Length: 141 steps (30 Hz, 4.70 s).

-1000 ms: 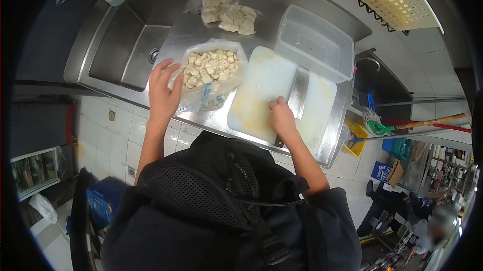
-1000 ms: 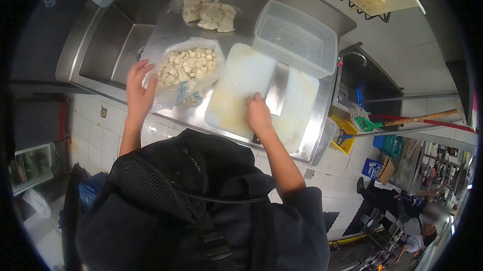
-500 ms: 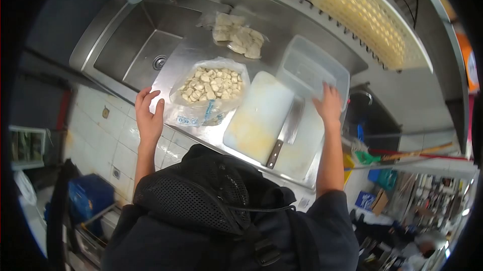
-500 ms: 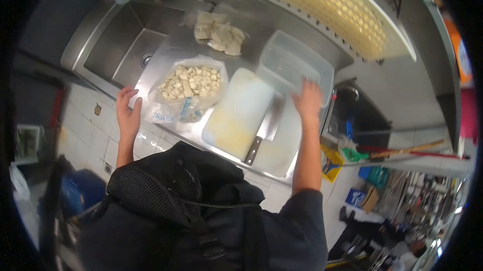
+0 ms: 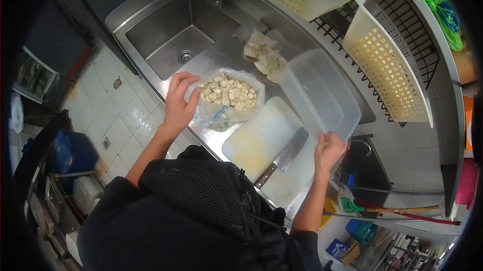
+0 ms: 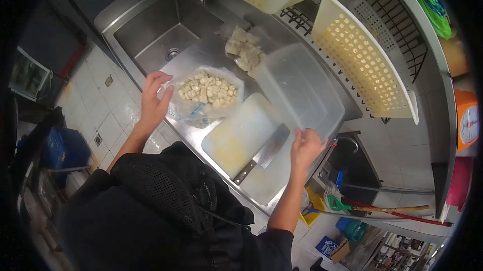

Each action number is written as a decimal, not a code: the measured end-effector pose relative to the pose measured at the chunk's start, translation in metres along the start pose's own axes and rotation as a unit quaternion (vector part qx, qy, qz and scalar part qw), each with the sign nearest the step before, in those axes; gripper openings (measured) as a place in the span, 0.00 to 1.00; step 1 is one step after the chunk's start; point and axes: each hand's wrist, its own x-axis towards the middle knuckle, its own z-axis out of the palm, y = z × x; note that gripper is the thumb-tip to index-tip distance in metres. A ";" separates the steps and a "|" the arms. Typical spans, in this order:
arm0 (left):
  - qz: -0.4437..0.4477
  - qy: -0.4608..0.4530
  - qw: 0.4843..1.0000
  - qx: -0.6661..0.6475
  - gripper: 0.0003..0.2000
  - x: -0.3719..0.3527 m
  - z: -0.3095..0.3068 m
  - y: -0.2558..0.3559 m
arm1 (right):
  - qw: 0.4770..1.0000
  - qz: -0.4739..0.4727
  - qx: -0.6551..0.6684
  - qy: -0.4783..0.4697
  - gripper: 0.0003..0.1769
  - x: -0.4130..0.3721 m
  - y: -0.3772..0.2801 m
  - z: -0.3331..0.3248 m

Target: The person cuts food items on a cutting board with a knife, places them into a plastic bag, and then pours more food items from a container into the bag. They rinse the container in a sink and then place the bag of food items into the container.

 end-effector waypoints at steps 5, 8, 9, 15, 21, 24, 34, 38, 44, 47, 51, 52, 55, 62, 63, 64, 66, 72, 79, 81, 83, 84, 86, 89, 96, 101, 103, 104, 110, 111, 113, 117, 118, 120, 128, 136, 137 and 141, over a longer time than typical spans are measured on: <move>-0.220 -0.117 0.912 -0.325 0.24 0.021 0.058 0.024 | 0.990 -0.117 0.074 0.034 0.08 0.011 -0.105 0.006; -0.473 -0.048 0.788 -0.391 0.35 0.046 0.068 0.047 | 0.977 -0.170 0.114 0.066 0.09 0.009 -0.166 0.032; -0.478 -0.042 0.772 -0.416 0.36 0.050 0.075 0.011 | 0.976 -0.172 0.113 0.070 0.09 0.011 -0.186 0.039; -0.435 0.024 0.798 -0.418 0.28 0.119 0.033 -0.126 | 0.920 -0.110 0.358 0.116 0.14 0.066 -0.277 0.085; -0.503 -0.026 0.783 -0.366 0.29 0.205 -0.001 -0.273 | 0.739 0.311 0.575 -0.162 0.34 0.120 -0.350 0.205; -0.526 -0.081 0.757 -0.379 0.35 0.234 -0.012 -0.315 | 0.590 0.436 0.658 -0.171 0.33 0.140 -0.384 0.224; 0.127 -0.179 0.976 0.004 0.29 0.462 0.118 -0.415 | 0.582 0.485 0.643 -0.117 0.14 0.144 -0.462 0.256; 0.162 -0.241 0.949 0.124 0.25 0.489 0.171 -0.441 | 0.529 0.522 0.661 -0.105 0.12 0.139 -0.491 0.276; 0.112 -0.419 0.878 0.203 0.27 0.488 0.164 -0.486 | 0.534 0.543 0.636 -0.125 0.10 0.136 -0.500 0.287; 0.043 -0.536 0.820 0.197 0.29 0.496 0.158 -0.529 | 0.553 0.543 0.612 -0.158 0.09 0.149 -0.511 0.309; -0.102 -0.359 0.925 -0.073 0.28 0.533 0.128 -0.560 | 0.535 0.533 0.625 -0.195 0.08 0.185 -0.532 0.355; -0.144 -0.345 0.920 -0.114 0.27 0.547 0.105 -0.548 | 0.540 0.528 0.623 -0.205 0.08 0.200 -0.538 0.367; -0.095 -0.262 0.945 -0.171 0.22 0.560 0.036 -0.509 | 0.555 0.498 0.613 -0.259 0.09 0.249 -0.553 0.407; -0.132 -0.024 0.940 -0.314 0.14 0.519 -0.060 -0.530 | 0.433 0.486 0.728 -0.214 0.12 0.274 -0.569 0.469; -0.136 -0.026 0.939 -0.314 0.14 0.508 -0.068 -0.541 | 0.382 0.518 0.739 -0.198 0.12 0.270 -0.568 0.467; -0.156 0.029 0.938 -0.308 0.13 0.498 -0.075 -0.555 | 0.384 0.520 0.738 -0.196 0.12 0.269 -0.565 0.466; -0.176 0.079 0.933 -0.303 0.12 0.478 -0.075 -0.570 | 0.373 0.527 0.741 -0.188 0.13 0.263 -0.560 0.459; -0.250 0.105 0.910 -0.313 0.10 0.429 -0.051 -0.554 | 0.717 0.283 0.599 -0.215 0.17 0.280 -0.560 0.387; -0.161 -0.028 0.942 -0.292 0.09 0.451 -0.028 -0.493 | 0.878 0.061 0.352 -0.317 0.22 0.261 -0.547 0.318; -0.157 -0.053 0.944 -0.287 0.10 0.463 -0.029 -0.477 | 0.886 0.054 0.336 -0.315 0.22 0.257 -0.543 0.313; -0.163 -0.059 0.942 -0.288 0.10 0.469 -0.030 -0.467 | 0.846 0.140 0.432 -0.280 0.21 0.244 -0.531 0.322; -0.173 -0.070 0.939 -0.287 0.10 0.472 -0.031 -0.462 | 0.847 0.138 0.432 -0.277 0.21 0.243 -0.528 0.323; -0.167 -0.059 0.940 -0.291 0.10 0.469 -0.036 -0.453 | 0.800 0.252 0.499 -0.219 0.20 0.238 -0.521 0.327; -0.154 -0.036 0.942 -0.295 0.10 0.457 -0.035 -0.452 | 0.684 0.384 0.600 -0.157 0.18 0.233 -0.519 0.341; -0.144 0.006 0.944 -0.296 0.09 0.457 -0.060 -0.445 | 0.348 0.492 0.783 -0.153 0.17 0.184 -0.499 0.451; -0.099 0.031 0.945 -0.311 0.09 0.486 -0.064 -0.432 | 0.382 0.497 0.767 -0.135 0.16 0.203 -0.551 0.416; -0.116 0.002 0.937 -0.329 0.10 0.489 -0.051 -0.431 | 0.518 0.402 0.739 -0.156 0.13 0.207 -0.532 0.408; -0.134 -0.025 0.927 -0.349 0.10 0.489 -0.041 -0.430 | 0.520 0.401 0.738 -0.154 0.13 0.210 -0.523 0.401; -0.241 -0.229 0.853 -0.402 0.13 0.530 0.080 -0.427 | 0.891 0.051 0.328 -0.309 0.10 0.216 -0.540 0.324; -0.284 -0.286 0.833 -0.380 0.14 0.540 0.110 -0.437 | 0.893 0.052 0.326 -0.305 0.10 0.217 -0.549 0.314; -0.358 -0.322 0.804 -0.348 0.17 0.548 0.180 -0.481 | 0.918 -0.157 0.275 -0.241 0.12 0.219 -0.561 0.298; -0.435 -0.342 0.811 -0.191 0.30 0.531 0.236 -0.513 | 0.888 -0.219 0.204 -0.350 0.13 0.214 -0.561 0.266; -0.428 -0.352 0.810 -0.190 0.30 0.528 0.244 -0.522 | 0.893 -0.209 0.202 -0.344 0.13 0.210 -0.559 0.258; -0.492 -0.400 0.735 -0.239 0.34 0.526 0.251 -0.542 | 0.875 -0.263 0.159 -0.374 0.18 0.201 -0.555 0.244; -0.475 -0.365 0.720 -0.352 0.31 0.572 0.265 -0.510 | 0.875 -0.286 0.084 -0.380 0.11 0.161 -0.535 0.221; -0.541 -0.367 0.664 -0.364 0.28 0.547 0.284 -0.555 | 0.910 -0.250 0.063 -0.326 0.09 0.142 -0.515 0.204; -0.537 -0.376 0.664 -0.360 0.28 0.555 0.282 -0.565 | 0.914 -0.241 0.063 -0.321 0.09 0.137 -0.513 0.201; -0.528 -0.395 0.680 -0.323 0.28 0.592 0.283 -0.569 | 0.928 -0.234 0.065 -0.281 0.12 0.132 -0.504 0.192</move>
